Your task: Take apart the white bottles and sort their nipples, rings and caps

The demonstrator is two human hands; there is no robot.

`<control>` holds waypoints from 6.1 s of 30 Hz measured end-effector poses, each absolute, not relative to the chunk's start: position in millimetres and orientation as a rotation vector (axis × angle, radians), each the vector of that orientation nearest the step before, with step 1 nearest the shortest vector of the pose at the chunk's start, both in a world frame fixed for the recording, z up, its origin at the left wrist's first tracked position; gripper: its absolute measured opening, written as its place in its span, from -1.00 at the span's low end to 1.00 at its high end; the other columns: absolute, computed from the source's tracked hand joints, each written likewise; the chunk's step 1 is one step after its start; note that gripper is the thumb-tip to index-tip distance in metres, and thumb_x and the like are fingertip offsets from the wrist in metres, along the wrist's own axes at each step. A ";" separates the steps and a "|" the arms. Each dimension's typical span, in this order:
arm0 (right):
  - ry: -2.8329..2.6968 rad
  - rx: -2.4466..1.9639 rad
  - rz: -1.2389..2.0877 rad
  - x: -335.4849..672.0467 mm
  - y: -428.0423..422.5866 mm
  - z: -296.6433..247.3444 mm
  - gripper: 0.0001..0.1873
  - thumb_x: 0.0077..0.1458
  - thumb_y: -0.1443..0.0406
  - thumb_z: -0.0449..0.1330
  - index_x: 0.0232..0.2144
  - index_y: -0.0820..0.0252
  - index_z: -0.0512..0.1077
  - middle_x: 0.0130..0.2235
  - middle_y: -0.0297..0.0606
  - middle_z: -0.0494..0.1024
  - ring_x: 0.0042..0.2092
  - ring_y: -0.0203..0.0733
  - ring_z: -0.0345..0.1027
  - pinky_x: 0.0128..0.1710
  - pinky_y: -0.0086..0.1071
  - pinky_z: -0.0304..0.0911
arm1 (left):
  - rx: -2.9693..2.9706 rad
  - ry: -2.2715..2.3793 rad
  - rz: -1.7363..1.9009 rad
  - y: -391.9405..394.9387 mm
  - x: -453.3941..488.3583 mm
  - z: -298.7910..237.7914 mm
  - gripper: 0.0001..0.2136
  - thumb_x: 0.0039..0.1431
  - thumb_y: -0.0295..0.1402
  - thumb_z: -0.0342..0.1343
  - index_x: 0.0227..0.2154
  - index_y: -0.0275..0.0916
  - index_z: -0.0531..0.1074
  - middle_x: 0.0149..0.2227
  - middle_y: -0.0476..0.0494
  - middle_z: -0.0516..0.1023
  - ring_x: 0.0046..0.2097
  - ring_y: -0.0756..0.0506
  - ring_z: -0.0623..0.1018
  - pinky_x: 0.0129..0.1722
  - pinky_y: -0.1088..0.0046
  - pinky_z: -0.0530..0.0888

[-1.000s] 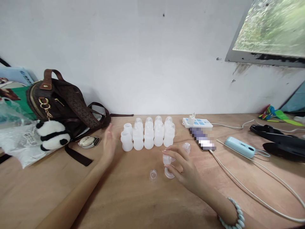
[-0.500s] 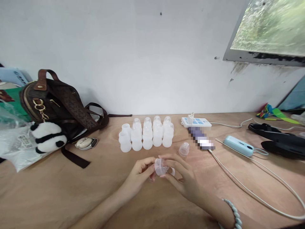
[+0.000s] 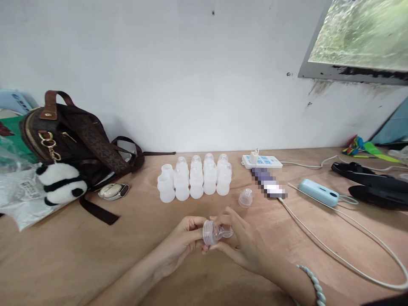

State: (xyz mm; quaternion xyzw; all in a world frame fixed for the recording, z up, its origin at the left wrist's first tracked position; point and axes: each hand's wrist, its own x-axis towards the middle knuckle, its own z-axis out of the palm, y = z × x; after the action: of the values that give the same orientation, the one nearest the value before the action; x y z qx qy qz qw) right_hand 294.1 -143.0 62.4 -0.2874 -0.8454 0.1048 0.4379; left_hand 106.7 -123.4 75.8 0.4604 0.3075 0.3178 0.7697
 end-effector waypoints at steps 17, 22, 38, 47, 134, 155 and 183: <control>-1.809 -0.682 0.682 289.6 -133.5 62.4 -0.62 0.12 0.05 0.29 -0.10 0.12 0.43 -0.29 -0.26 0.45 -0.28 -0.19 0.37 -0.33 -0.34 0.36 | 0.950 0.625 0.700 -116.4 107.3 84.2 -0.84 -0.04 -0.33 0.33 -0.46 -0.35 0.59 -0.54 -0.07 0.44 -0.53 0.04 0.37 -0.50 0.53 0.35; -1.612 -0.648 1.021 291.5 -128.4 57.0 -0.59 0.09 0.08 0.33 -0.07 0.09 0.38 -0.25 -0.26 0.46 -0.26 -0.20 0.46 -0.30 -0.35 0.43 | 0.874 0.652 0.746 -112.2 106.8 74.3 -0.79 -0.11 -0.29 0.33 -0.56 -0.31 0.45 -0.58 0.02 0.31 -0.54 0.05 0.33 -0.52 0.54 0.31; -2.513 -1.214 0.099 336.5 -96.1 53.1 -0.48 -0.07 0.71 0.00 -0.18 0.19 0.48 -0.12 -0.13 0.52 -0.08 -0.02 0.35 -0.12 -0.14 0.31 | 1.835 0.969 0.377 -59.1 47.6 58.3 -0.80 0.06 -0.30 0.16 -0.61 -0.24 0.44 -0.56 0.02 0.42 -0.44 -0.04 0.35 -0.39 0.51 0.25; -2.490 -1.314 0.326 333.3 -98.3 60.8 -0.54 0.02 0.64 0.00 -0.15 0.21 0.49 -0.13 -0.15 0.56 -0.02 -0.04 0.33 0.00 -0.12 0.22 | 2.026 0.974 0.321 -60.9 52.3 48.9 -0.82 0.14 -0.30 0.10 -0.47 -0.28 0.48 -0.51 0.00 0.45 -0.46 -0.01 0.36 -0.46 0.54 0.24; -2.128 -0.779 0.456 308.7 -112.9 64.9 -0.41 0.23 0.12 0.21 0.25 0.01 0.18 0.15 -0.09 0.39 0.15 -0.03 0.29 0.09 -0.12 0.29 | 2.886 0.888 1.261 -97.9 51.3 54.5 -0.59 0.22 -0.22 0.15 0.09 -0.21 0.33 -0.15 -0.23 0.64 -0.21 -0.18 0.64 -0.25 0.34 0.55; -1.897 -0.986 0.898 305.9 -114.2 60.6 -0.71 0.28 0.09 0.10 -0.16 0.13 0.48 -0.25 -0.23 0.60 -0.25 -0.14 0.43 -0.24 -0.28 0.30 | 3.368 0.823 1.313 -102.2 53.5 61.2 -0.77 0.35 -0.30 0.02 -0.03 -0.25 0.42 -0.21 -0.24 0.64 -0.27 -0.13 0.59 -0.29 0.39 0.39; -1.887 -1.042 0.859 305.0 -114.6 61.4 -0.80 0.19 0.26 0.19 -0.11 0.11 0.43 -0.31 -0.29 0.56 -0.26 -0.17 0.42 -0.21 -0.27 0.31 | 3.199 0.925 1.218 -96.2 49.6 53.5 -0.73 0.31 -0.28 0.09 0.00 -0.27 0.37 -0.16 -0.25 0.63 -0.22 -0.16 0.59 -0.24 0.34 0.40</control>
State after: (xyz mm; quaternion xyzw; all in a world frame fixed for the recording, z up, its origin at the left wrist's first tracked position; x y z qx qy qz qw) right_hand 305.0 -114.6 61.4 -0.4117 -0.7457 0.3395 0.3990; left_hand 49.6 -96.2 53.5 0.8839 0.2555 0.3365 -0.2007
